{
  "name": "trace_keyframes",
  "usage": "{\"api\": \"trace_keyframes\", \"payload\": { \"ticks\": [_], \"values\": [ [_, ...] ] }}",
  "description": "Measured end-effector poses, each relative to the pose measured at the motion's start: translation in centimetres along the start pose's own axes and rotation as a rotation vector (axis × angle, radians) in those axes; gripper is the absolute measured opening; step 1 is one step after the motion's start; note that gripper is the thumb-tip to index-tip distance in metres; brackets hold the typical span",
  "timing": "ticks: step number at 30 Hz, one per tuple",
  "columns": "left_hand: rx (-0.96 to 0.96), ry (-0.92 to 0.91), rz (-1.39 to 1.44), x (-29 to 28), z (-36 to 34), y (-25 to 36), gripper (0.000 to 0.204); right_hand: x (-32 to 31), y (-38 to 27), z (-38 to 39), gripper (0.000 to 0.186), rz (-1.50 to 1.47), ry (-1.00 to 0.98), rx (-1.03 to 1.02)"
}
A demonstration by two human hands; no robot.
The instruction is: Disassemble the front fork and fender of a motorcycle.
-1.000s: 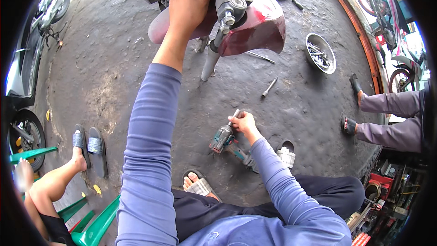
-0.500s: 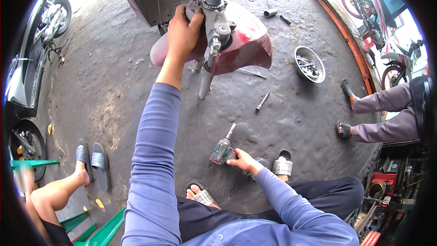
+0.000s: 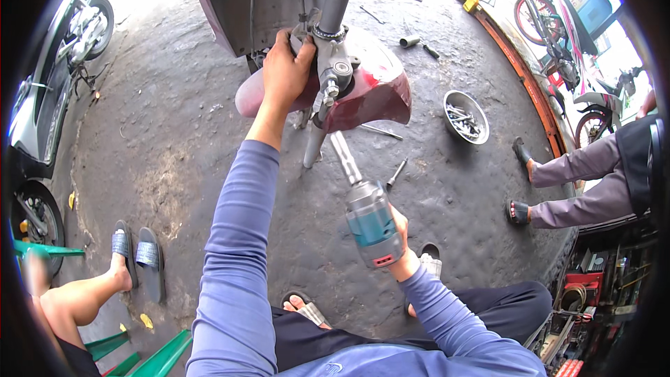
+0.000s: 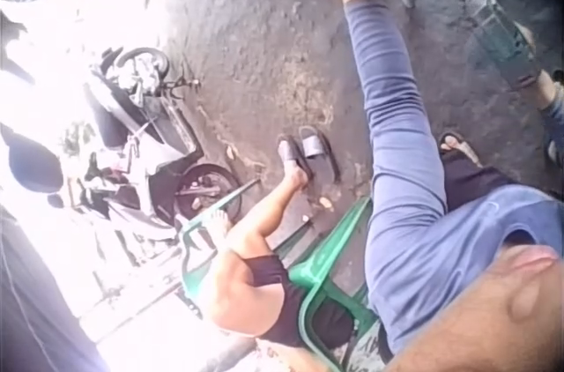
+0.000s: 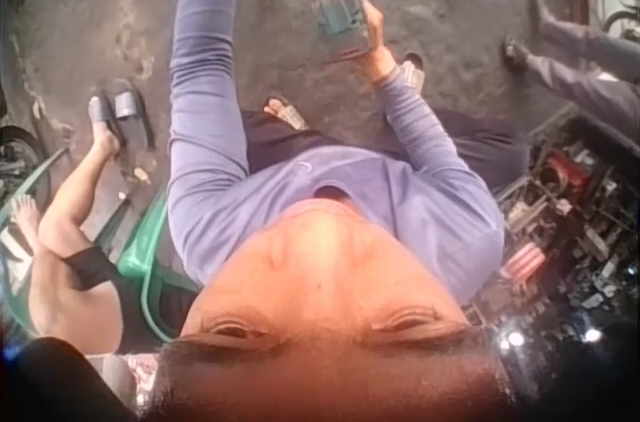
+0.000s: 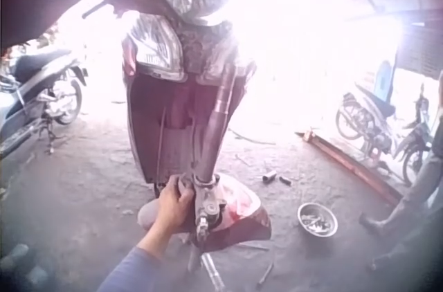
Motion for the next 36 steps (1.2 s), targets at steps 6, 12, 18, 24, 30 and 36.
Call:
{"api": "trace_keyframes", "payload": {
  "ticks": [6, 12, 18, 24, 30, 36],
  "values": [
    [0.028, 0.015, 0.005, -0.1, -0.1, 0.3, 0.045, 0.9, -2.1, -2.9, 0.043, -0.213, 0.216, 0.102],
    [0.012, 0.011, 0.004, -0.1, -0.1, 0.0, 0.044, 1.3, -2.6, -3.5, 0.042, -0.540, 0.388, 0.154],
    [0.018, 0.004, 0.020, -0.1, -0.2, 0.0, 0.042, 4.7, 0.8, -2.6, 0.038, -1.388, 0.451, 0.498],
    [0.026, 0.004, 0.033, 0.0, -0.1, 0.2, 0.039, 1.9, -5.0, -4.3, 0.032, 0.181, 0.279, -0.131],
    [0.041, 0.009, 0.012, 0.0, -0.1, 0.4, 0.039, 2.2, -7.9, -5.3, 0.018, 0.262, 0.400, -0.231],
    [0.015, 0.001, 0.015, 0.0, -0.1, 0.1, 0.040, 1.3, -8.3, -6.0, 0.023, 0.128, 0.396, 0.015]
  ]
}}
Point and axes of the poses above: each hand's wrist, its own z-axis away from the middle knuckle, its own x-axis out of the palm, y = z × x, the point moved 8 cm from there along -z, towards the middle knuckle
